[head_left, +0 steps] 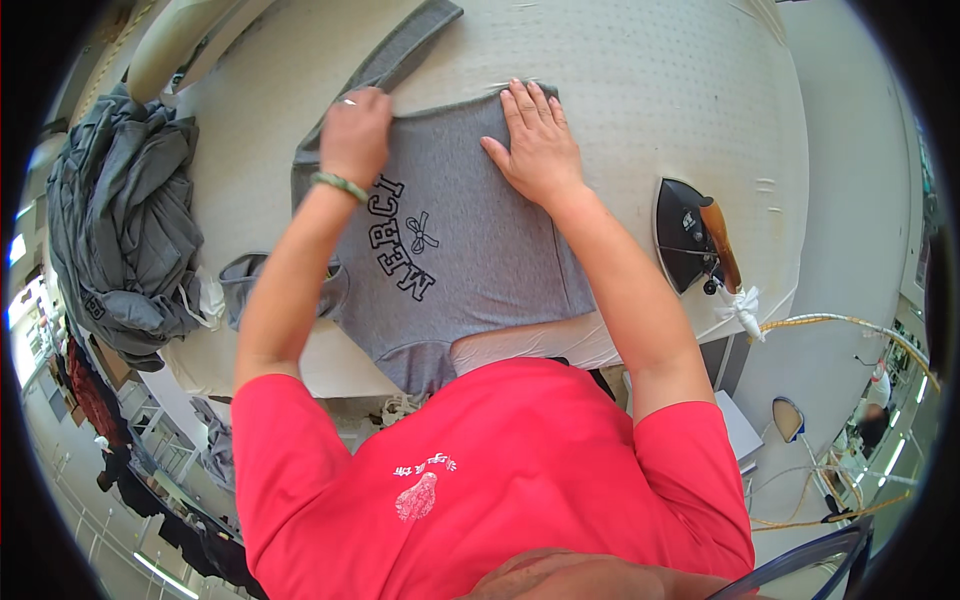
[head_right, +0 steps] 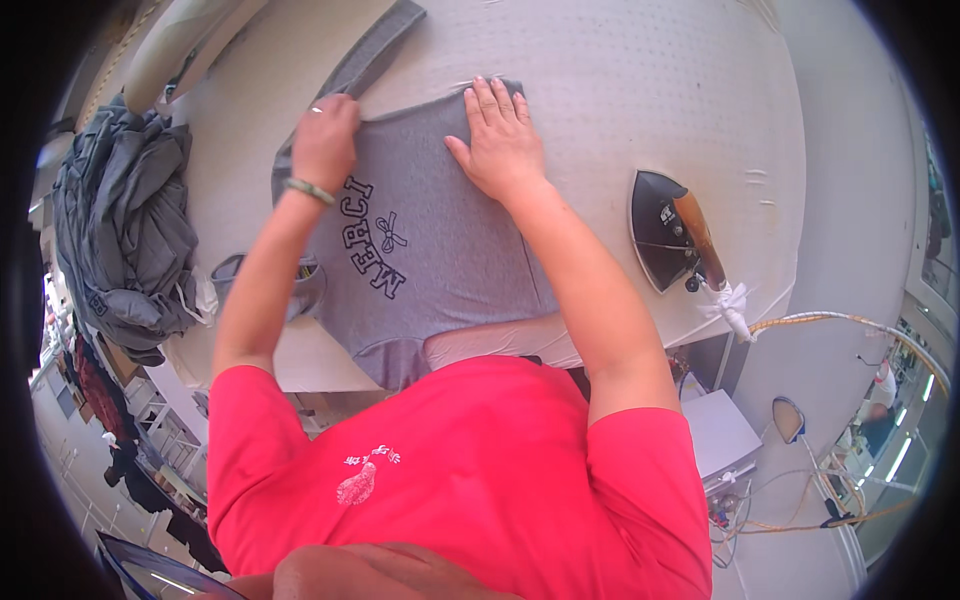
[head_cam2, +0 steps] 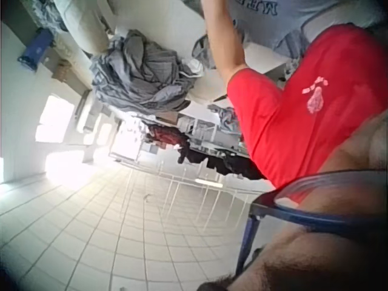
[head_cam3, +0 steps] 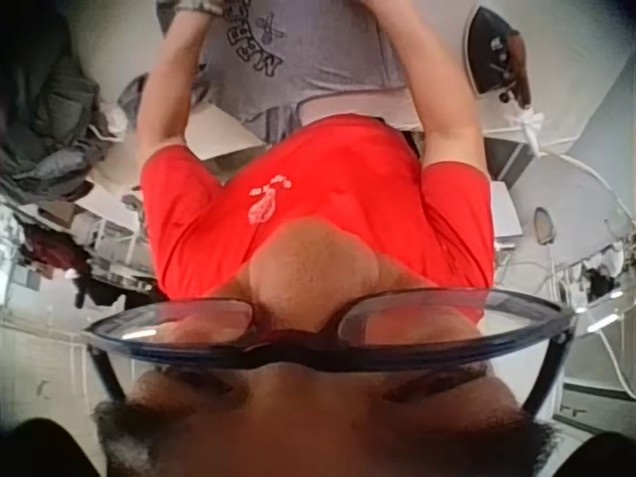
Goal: Ironing and folding grey sweatshirts on an industrial work table.
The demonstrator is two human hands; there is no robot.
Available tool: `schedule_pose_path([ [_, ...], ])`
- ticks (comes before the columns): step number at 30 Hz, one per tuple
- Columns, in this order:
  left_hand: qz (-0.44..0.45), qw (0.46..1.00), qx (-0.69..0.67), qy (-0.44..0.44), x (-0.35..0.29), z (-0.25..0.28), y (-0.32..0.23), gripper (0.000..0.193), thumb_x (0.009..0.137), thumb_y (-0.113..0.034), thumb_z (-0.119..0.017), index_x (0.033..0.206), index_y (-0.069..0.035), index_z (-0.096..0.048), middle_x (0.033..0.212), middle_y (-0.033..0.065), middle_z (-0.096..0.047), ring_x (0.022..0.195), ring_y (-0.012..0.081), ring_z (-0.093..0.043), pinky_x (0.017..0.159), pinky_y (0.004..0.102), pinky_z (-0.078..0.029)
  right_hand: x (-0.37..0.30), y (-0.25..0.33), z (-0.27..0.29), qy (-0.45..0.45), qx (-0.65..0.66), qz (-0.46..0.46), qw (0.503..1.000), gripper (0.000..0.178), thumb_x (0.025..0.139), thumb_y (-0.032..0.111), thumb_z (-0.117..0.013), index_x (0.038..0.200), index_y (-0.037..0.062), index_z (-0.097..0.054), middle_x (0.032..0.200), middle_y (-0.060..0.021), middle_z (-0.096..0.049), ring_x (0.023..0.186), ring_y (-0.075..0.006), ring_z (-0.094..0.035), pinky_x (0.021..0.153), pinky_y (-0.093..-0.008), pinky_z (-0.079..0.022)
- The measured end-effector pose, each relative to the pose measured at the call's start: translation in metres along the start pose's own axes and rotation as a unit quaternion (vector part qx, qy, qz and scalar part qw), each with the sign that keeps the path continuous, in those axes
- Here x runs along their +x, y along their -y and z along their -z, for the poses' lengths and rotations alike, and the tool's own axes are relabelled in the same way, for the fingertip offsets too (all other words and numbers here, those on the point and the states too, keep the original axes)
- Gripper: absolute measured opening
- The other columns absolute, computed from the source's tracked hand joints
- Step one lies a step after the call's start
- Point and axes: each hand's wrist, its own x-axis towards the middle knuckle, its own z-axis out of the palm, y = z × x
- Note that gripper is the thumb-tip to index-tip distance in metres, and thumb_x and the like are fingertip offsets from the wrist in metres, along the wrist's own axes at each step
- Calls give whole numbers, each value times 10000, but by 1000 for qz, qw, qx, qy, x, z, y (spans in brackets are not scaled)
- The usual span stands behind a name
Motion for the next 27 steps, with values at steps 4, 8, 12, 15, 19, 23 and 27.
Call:
schedule_pose_path([
  [4,-102,983,-134,-72,-23,-2,-103,353,948,-168,-641,1277,-40,-631,1359,130,-609,1225,309,-611,1050,437,-465,-4,-7,3,-23,-12,15,1000,655,1009,401,-620,1534,42,-467,1630,-135,-421,1522,-310,-374,1244,-458,-311],
  [8,-16,986,-161,-42,-10,-7,-139,496,938,-195,-672,1395,-16,-593,1478,150,-564,1361,316,-546,1158,440,-410,-12,-33,14,-122,195,-15,973,511,970,295,-685,1413,56,-595,1507,-153,-560,1356,-309,-572,1110,-419,-476],
  [12,2,980,-184,-74,21,-20,-152,506,949,-197,-668,1410,-2,-588,1502,162,-554,1399,321,-519,1187,452,-390,-9,-48,26,-129,301,-221,919,337,901,213,-732,1202,69,-693,1333,-167,-666,1154,-319,-676,938,-405,-560],
  [15,-18,976,-194,-96,42,-30,-152,488,963,-192,-656,1405,5,-594,1506,169,-553,1410,325,-510,1192,460,-386,5,-48,27,-50,220,-247,942,265,845,230,-780,1026,46,-723,1121,-145,-722,989,-326,-705,858,-437,-569],
  [19,-27,974,-209,-87,46,-42,-150,481,984,-198,-640,1414,11,-587,1527,177,-538,1431,333,-491,1199,468,-377,20,-54,23,-32,256,-251,933,356,848,284,-811,1071,23,-715,914,-84,-718,851,-227,-695,784,-347,-575],
  [23,-23,974,-215,-61,46,-50,-154,525,1013,-251,-612,1464,8,-542,1570,177,-495,1469,335,-450,1223,469,-341,22,-58,0,-60,484,-334,807,327,898,358,-783,1006,57,-712,795,-3,-644,724,-162,-631,660,-315,-531],
  [27,-13,986,-164,-25,45,-54,-161,593,1043,-347,-561,1520,-4,-484,1622,167,-431,1520,322,-379,1259,473,-269,-31,-63,19,78,648,-400,643,288,951,393,-742,939,109,-695,764,43,-590,674,-97,-562,575,-282,-447],
])
